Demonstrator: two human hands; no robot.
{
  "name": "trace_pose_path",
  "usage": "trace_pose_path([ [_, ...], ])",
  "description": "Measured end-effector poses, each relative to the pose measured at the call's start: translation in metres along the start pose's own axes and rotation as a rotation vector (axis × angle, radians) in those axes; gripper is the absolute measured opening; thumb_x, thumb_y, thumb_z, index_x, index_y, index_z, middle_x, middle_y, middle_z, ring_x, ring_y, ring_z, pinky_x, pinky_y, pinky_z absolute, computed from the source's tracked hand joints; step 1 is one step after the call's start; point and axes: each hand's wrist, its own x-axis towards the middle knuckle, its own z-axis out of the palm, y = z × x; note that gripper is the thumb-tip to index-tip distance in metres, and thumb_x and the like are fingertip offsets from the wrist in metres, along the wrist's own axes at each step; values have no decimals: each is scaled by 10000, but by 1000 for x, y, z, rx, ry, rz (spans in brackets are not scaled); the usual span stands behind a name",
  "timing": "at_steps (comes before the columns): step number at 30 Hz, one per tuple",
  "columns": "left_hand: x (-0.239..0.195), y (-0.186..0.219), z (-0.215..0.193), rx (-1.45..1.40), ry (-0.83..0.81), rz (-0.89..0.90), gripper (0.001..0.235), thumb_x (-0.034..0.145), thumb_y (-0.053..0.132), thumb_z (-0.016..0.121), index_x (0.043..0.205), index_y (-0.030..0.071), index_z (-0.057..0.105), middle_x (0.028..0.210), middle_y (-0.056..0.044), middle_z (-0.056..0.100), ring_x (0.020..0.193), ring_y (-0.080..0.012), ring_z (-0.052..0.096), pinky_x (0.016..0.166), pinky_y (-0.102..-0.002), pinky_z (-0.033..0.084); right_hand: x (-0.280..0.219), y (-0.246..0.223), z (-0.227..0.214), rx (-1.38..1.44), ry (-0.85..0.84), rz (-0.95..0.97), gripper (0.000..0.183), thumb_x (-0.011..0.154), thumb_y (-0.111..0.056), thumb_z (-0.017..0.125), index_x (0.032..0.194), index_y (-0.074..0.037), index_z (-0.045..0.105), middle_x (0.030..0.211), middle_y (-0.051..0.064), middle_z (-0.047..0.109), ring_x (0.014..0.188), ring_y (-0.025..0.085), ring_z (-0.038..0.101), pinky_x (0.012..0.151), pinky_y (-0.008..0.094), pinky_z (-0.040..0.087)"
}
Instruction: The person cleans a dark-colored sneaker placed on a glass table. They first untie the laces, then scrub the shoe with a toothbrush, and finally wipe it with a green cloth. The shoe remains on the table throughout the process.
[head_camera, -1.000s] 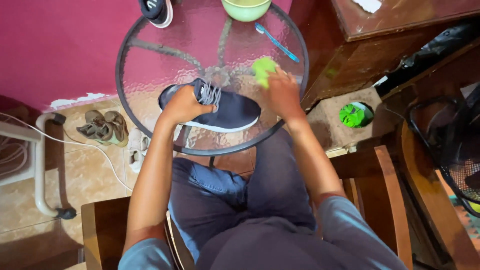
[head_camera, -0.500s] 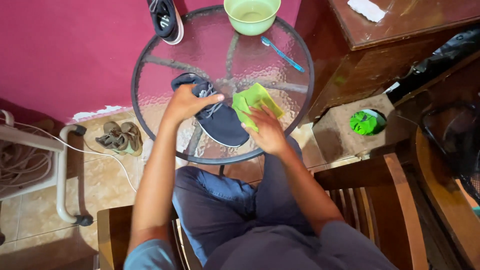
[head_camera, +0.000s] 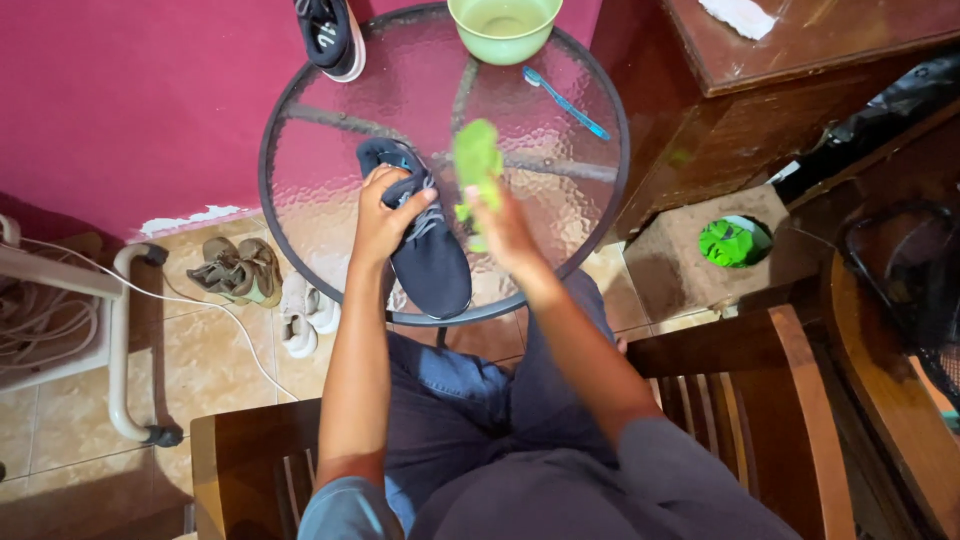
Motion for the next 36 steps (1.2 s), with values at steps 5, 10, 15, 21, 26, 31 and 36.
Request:
trace_pose_path([
  [5,-11,1,-18,-202,151,-63,324,804,177,892,883,-27,654,1039,-169,674,1171,-300,595,1190,-470,292,-31,-34,21,-87,-433,-318,309,1022,-103,649,1319,-14,659,1467,218,558,1404,366,483,1185,507,361],
  [10,-20,-21,-44,-517,257,-176,272,750,178,832,841,1,646,1013,-120,697,1160,-215,617,1225,-414,298,-42,-26,-18,-136,-528,-147,301,939,-83,694,1236,-35,701,1180,138,649,1102,281,581,970,447,475],
  [15,-25,-18,-48,-857,404,-219,157,711,116,727,785,49,606,820,-74,671,850,-177,696,820,-322,569,-18,-34,-11,-14,-160,42,130,1009,-147,665,1091,-99,754,859,-17,676,759,81,604,696,268,533],
  [21,-34,-59,-48,-892,484,-181,249,673,64,832,860,30,671,715,-106,668,640,-190,691,569,-344,588,-7,-42,62,-86,-426,-528,364,959,2,677,1323,-8,669,1446,207,585,1394,389,503,1183,510,372],
  [26,-38,-44,-47,-715,520,-225,239,754,189,780,880,43,640,691,-34,580,636,-103,575,535,-232,468,-6,-59,74,-522,-636,-698,452,1005,-270,694,1391,-43,629,1464,211,575,1442,356,458,1228,534,281],
  [31,-27,-9,-37,-570,454,-226,280,726,249,786,900,54,687,699,-14,523,657,-95,514,558,-228,424,-15,-79,35,-535,-744,-659,415,998,-255,679,1358,-51,650,1422,204,608,1459,344,442,1245,522,243],
  [36,-13,21,-34,-426,279,-199,251,693,217,818,879,70,736,684,8,545,683,-81,509,594,-222,425,-10,-70,24,-699,-638,-611,476,1052,-321,599,1480,-117,558,1490,175,563,1522,301,350,1276,489,156],
])
